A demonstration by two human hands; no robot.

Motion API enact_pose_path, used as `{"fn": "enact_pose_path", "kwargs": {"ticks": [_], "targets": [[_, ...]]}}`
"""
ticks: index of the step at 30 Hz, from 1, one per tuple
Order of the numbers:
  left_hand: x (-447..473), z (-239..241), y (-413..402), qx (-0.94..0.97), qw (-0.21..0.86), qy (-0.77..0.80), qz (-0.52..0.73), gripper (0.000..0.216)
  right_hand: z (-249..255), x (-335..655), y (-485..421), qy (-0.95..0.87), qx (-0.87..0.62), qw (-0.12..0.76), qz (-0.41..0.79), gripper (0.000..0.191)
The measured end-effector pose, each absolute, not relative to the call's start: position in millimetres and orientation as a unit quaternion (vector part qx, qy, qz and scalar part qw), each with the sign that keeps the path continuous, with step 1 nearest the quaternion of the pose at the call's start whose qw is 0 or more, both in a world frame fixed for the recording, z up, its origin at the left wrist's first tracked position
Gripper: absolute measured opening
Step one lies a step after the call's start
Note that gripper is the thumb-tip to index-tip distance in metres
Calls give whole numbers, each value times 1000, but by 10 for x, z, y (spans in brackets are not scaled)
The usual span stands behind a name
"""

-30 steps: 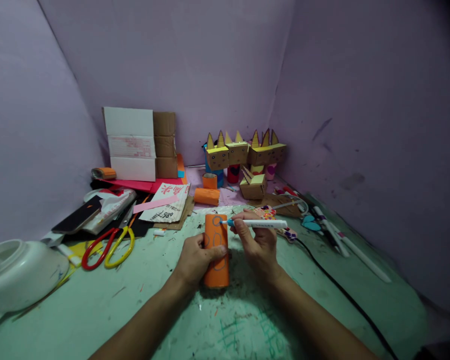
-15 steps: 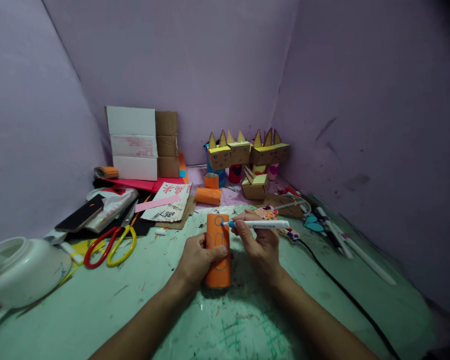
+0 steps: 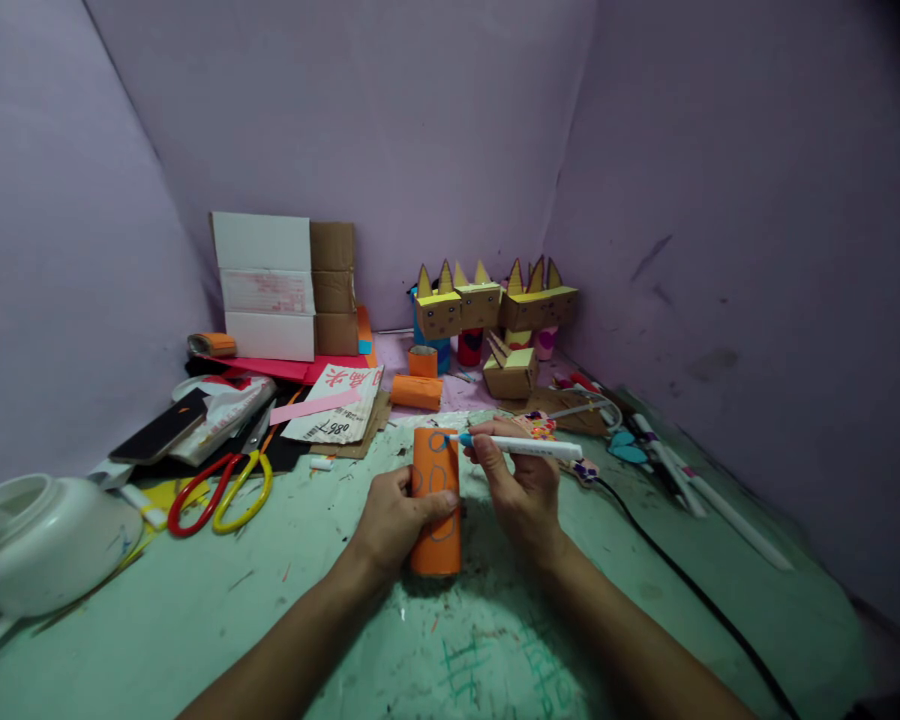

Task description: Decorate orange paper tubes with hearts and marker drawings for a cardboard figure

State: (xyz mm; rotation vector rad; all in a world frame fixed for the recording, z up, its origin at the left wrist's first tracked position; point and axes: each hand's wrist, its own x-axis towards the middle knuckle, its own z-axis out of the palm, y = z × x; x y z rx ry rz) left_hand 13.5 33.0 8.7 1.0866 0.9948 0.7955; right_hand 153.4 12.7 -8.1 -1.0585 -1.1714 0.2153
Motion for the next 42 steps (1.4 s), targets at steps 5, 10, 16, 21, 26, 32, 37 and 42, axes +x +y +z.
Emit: {"fn": "enact_pose_path", "kwargs": {"ticks": [5,10,16,21,26,32,37,42], "targets": [[131,86,333,487,669,439,350,30,-80,1526,120,-521,-479,700,94,11],[133,93,334,488,667,440,350,31,-31,1507,83,-542,-479,688,55,9],[147,126,326,485,663,447,355,29,-42,1483,80,-558,-470,683,41,9],[151,121,327,484,662,449,355,27,-55,1486,89,-546,-478,687,40,10],[154,142,321,490,657,450,355,27,-40,1502,92,-536,-465,703,35,10],[150,128,324,500,650,454,349,29,-90,1504,104,-507,-471,717,84,12],[145,116,325,506,644,456,348,29,-139,1506,119,-506,-474,712,111,15],[154,134,321,512,642,454,346,29,-109,1501,119,-508,-475,712,93,13]]}}
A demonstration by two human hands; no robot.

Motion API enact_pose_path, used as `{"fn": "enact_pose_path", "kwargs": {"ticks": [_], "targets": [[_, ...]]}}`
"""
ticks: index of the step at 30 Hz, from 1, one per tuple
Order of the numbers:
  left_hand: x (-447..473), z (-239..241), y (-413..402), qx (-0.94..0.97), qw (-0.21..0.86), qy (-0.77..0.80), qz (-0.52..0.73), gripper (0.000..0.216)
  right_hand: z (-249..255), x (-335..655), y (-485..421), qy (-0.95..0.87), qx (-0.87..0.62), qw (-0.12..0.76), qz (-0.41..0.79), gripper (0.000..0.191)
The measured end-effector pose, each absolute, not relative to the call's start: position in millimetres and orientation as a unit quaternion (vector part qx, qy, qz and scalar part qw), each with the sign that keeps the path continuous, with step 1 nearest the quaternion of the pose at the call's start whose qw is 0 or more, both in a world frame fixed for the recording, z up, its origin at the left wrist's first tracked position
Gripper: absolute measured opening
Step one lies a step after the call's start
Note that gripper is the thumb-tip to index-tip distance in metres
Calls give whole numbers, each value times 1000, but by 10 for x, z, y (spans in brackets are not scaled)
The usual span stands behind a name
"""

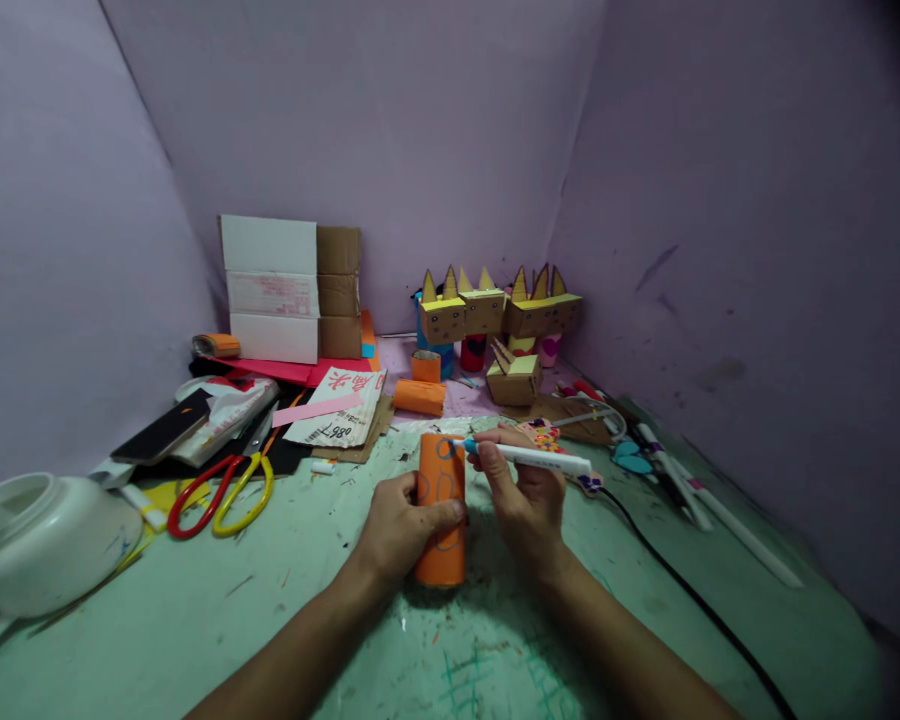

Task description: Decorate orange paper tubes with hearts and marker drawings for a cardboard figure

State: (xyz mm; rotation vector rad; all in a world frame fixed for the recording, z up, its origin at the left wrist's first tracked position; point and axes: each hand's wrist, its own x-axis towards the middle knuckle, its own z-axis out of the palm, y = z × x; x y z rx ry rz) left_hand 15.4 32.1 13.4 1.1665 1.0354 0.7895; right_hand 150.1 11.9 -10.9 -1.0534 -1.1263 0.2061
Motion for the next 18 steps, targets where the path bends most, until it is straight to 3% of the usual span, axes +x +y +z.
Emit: {"fn": "enact_pose_path", "kwargs": {"ticks": [18], "targets": [[151,110,327,533,631,453,337,26,-32,1468,101,-570,-449,687,22,12]]}}
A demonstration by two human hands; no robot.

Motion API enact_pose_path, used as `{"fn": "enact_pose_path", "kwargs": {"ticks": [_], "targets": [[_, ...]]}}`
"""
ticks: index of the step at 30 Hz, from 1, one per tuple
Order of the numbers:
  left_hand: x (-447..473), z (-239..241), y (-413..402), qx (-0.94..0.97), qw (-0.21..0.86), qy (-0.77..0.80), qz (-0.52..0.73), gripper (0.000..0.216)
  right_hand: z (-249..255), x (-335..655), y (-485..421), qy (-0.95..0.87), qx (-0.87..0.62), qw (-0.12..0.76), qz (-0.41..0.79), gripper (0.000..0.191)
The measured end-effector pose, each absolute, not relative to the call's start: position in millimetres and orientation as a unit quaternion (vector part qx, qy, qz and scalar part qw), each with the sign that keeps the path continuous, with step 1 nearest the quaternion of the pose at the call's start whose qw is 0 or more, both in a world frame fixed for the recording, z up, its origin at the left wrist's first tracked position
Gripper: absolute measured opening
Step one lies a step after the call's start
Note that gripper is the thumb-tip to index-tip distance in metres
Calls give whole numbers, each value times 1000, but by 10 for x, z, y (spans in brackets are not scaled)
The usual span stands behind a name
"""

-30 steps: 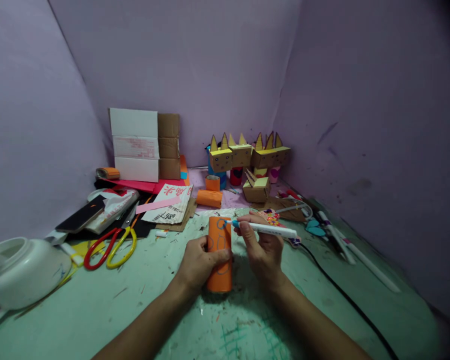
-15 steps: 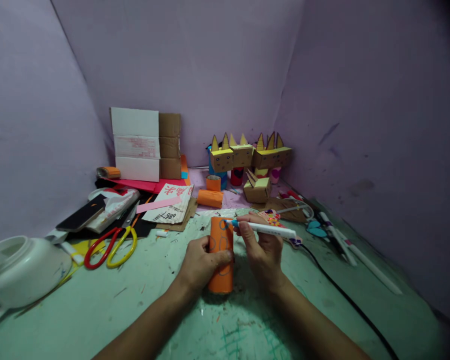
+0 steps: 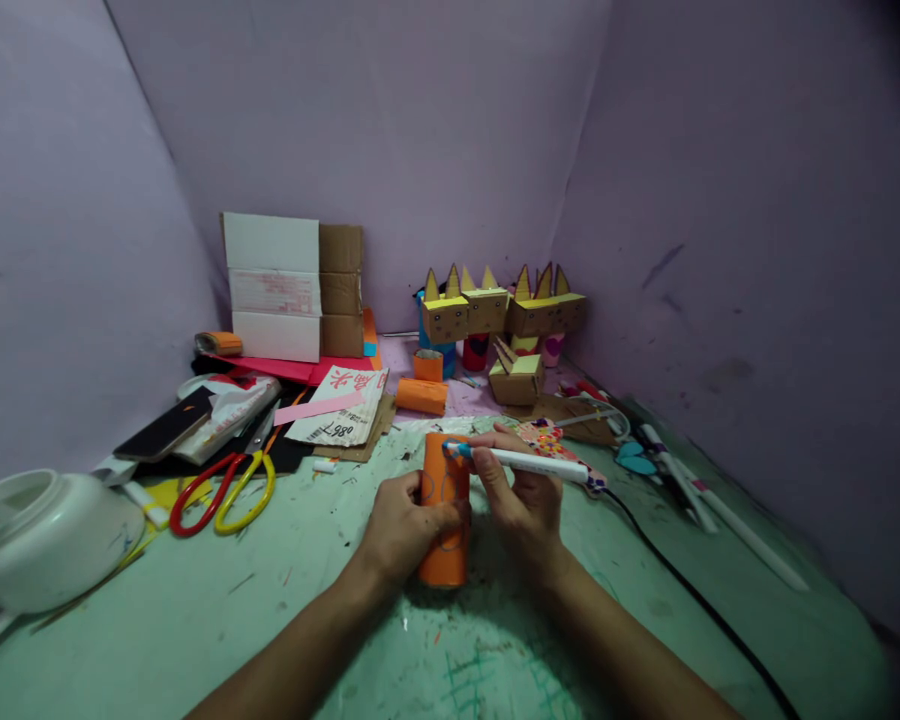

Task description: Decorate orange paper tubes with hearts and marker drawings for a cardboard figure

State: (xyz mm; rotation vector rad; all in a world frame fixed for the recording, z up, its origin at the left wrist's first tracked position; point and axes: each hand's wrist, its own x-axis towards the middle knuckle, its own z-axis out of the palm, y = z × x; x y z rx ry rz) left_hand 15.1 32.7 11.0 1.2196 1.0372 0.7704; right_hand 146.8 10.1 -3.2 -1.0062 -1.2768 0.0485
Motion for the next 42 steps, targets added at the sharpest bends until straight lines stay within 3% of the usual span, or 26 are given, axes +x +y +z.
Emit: {"fn": "enact_pose_path", "kwargs": {"ticks": [15,42], "targets": [[161,159,311,512,646,451,343,30,-50,1502,86,-518,-464,718,27,9],[155,136,314,509,650,447,344,24,3,1499,85,-546,-473,690,41,10]]}}
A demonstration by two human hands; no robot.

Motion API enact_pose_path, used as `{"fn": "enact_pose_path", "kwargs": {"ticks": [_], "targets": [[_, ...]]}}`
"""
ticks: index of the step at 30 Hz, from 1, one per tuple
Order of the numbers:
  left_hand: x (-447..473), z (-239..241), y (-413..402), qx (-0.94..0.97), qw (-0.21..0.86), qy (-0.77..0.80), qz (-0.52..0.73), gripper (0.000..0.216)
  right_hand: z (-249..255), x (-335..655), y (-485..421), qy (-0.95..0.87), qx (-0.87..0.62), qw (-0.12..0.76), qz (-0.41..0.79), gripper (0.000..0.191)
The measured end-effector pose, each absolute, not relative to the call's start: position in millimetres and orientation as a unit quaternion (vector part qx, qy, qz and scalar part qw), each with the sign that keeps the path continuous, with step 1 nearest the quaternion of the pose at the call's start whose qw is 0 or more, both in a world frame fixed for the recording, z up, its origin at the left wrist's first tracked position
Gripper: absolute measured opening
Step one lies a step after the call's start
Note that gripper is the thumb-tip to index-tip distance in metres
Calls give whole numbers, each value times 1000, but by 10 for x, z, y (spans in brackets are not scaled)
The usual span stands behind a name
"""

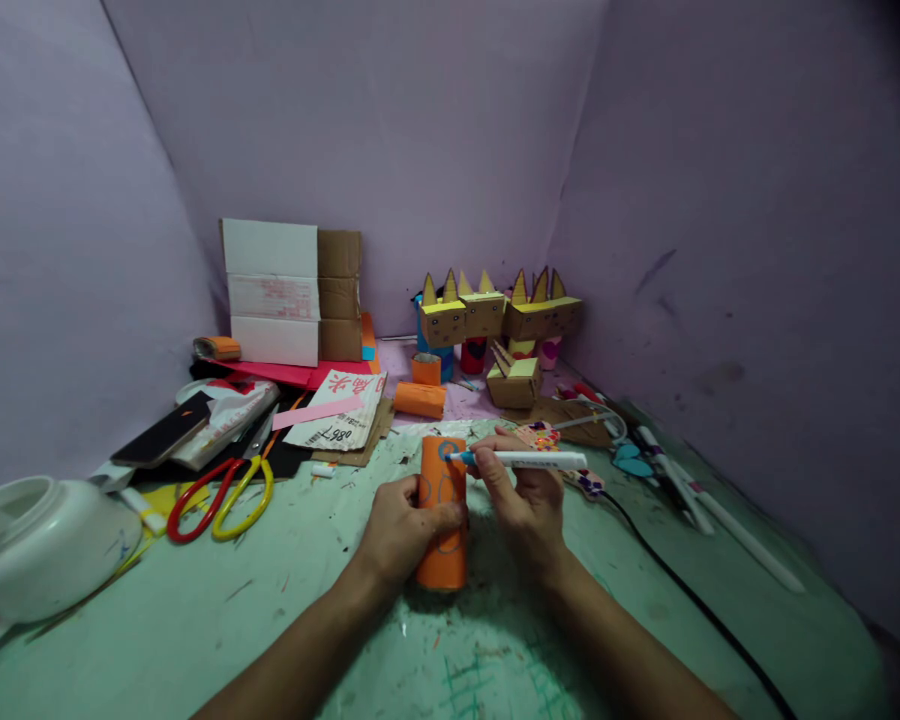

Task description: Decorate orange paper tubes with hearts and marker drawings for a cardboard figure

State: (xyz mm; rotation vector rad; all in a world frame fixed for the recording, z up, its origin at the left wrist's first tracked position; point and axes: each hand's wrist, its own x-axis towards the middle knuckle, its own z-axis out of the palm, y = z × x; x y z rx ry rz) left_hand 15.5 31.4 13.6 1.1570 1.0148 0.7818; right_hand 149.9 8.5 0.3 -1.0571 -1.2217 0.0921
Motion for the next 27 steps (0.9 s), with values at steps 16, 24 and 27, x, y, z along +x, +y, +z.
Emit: {"fn": "enact_pose_path", "kwargs": {"ticks": [16,24,27], "targets": [[159,132,328,511,644,452,346,28,-82,1528,105,-517,-470,708,101,11],[164,129,326,513,639,454,350,24,-13,1512,105,-552,-476,684,39,9],[171,138,329,511,640,455,349,22,-8,1509,102,-568,-464,679,30,11]]}}
